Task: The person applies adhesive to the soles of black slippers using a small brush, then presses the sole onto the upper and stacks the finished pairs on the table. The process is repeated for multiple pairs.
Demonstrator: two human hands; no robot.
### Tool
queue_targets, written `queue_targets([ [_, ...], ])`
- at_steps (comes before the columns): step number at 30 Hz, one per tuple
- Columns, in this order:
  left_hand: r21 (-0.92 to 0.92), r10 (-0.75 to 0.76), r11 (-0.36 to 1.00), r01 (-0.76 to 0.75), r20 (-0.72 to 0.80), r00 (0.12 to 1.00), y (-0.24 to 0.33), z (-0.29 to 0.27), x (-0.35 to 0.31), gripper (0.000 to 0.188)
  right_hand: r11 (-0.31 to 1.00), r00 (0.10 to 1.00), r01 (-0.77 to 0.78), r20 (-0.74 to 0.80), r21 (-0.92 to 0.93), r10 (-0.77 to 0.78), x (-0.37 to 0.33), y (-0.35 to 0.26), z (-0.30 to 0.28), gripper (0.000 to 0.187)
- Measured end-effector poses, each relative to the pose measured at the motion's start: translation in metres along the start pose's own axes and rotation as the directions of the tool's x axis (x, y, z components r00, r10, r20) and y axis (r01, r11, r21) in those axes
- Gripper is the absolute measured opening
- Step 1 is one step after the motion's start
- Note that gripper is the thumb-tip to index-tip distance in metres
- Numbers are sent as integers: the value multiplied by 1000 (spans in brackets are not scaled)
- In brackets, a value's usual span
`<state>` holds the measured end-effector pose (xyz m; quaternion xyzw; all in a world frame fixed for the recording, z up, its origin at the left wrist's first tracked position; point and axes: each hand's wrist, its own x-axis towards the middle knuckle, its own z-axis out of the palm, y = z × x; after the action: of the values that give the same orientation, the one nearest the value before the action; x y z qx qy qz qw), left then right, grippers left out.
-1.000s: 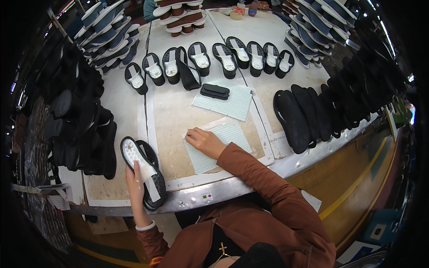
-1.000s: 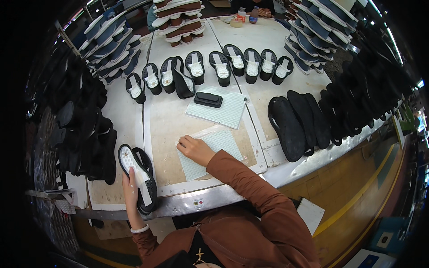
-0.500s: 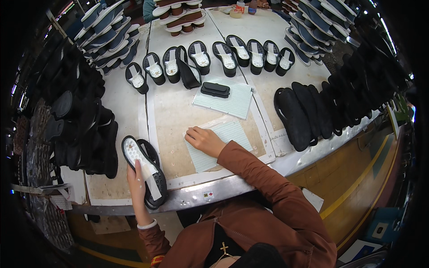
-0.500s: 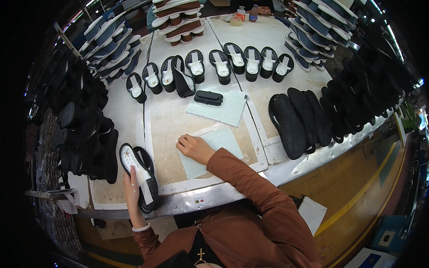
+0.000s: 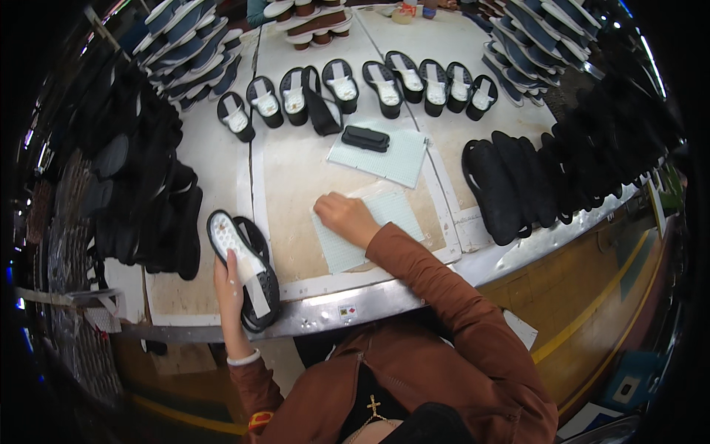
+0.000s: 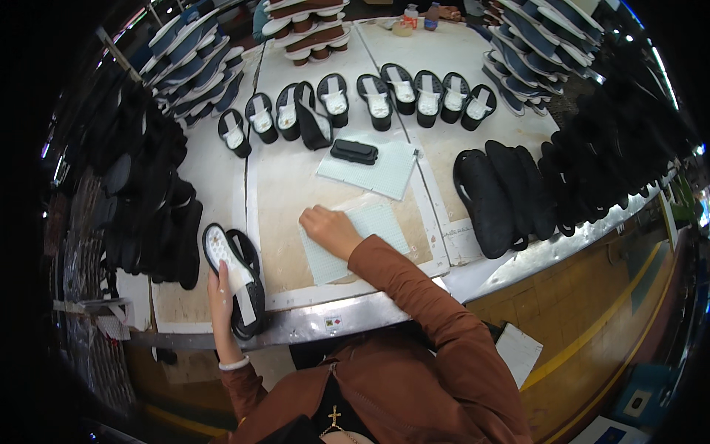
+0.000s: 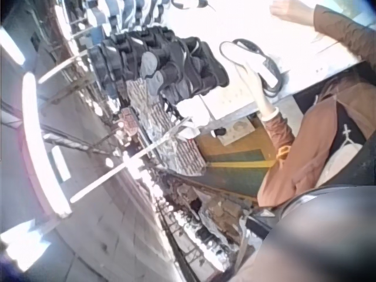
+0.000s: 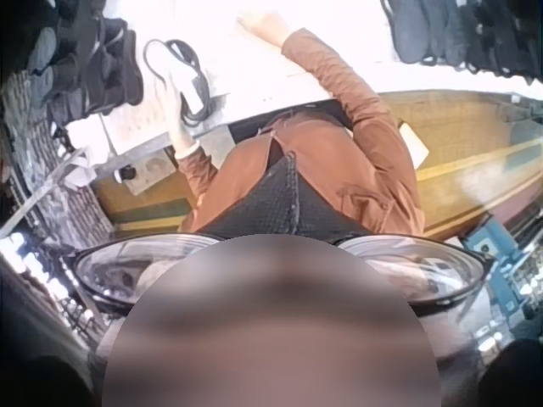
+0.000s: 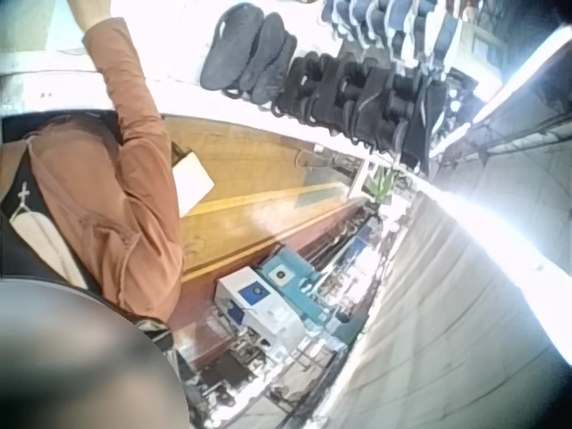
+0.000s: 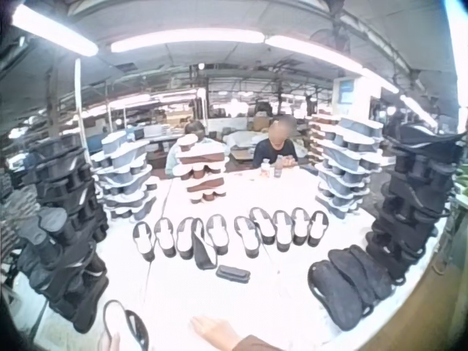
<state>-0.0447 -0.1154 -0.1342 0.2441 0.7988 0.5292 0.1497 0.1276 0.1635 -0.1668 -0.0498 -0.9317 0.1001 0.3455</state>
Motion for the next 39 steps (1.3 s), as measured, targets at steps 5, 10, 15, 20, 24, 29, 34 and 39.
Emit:
queue_targets([
  [5,-146,-42,989,38,-28,999,8,-1,-4,51,654,893,-411,136,635,428,6,12,-11,8],
  [10,-396,-11,918,-12,-56,998,35,3,-14,58,379,803,-525,297,762,516,13,25,-41,10],
  [15,-398,59,914,-86,-80,995,68,13,-18,54,0,758,-470,404,882,512,15,16,-75,17],
  [20,-414,54,910,-21,67,996,100,24,-21,48,-44,748,-481,436,876,500,16,0,-109,16],
  [24,-508,-7,853,118,215,977,121,56,-28,42,-43,735,-474,422,880,531,12,-12,-133,16],
  [29,-495,60,853,168,412,909,139,95,-39,62,204,773,-395,205,896,600,-1,-27,-158,11],
  [34,-484,45,843,233,496,867,139,123,-46,68,762,917,-327,-5,559,398,-16,-51,-168,10],
  [39,-489,65,849,201,474,878,137,143,-51,67,911,962,-211,-91,356,258,-21,-71,-155,14],
])
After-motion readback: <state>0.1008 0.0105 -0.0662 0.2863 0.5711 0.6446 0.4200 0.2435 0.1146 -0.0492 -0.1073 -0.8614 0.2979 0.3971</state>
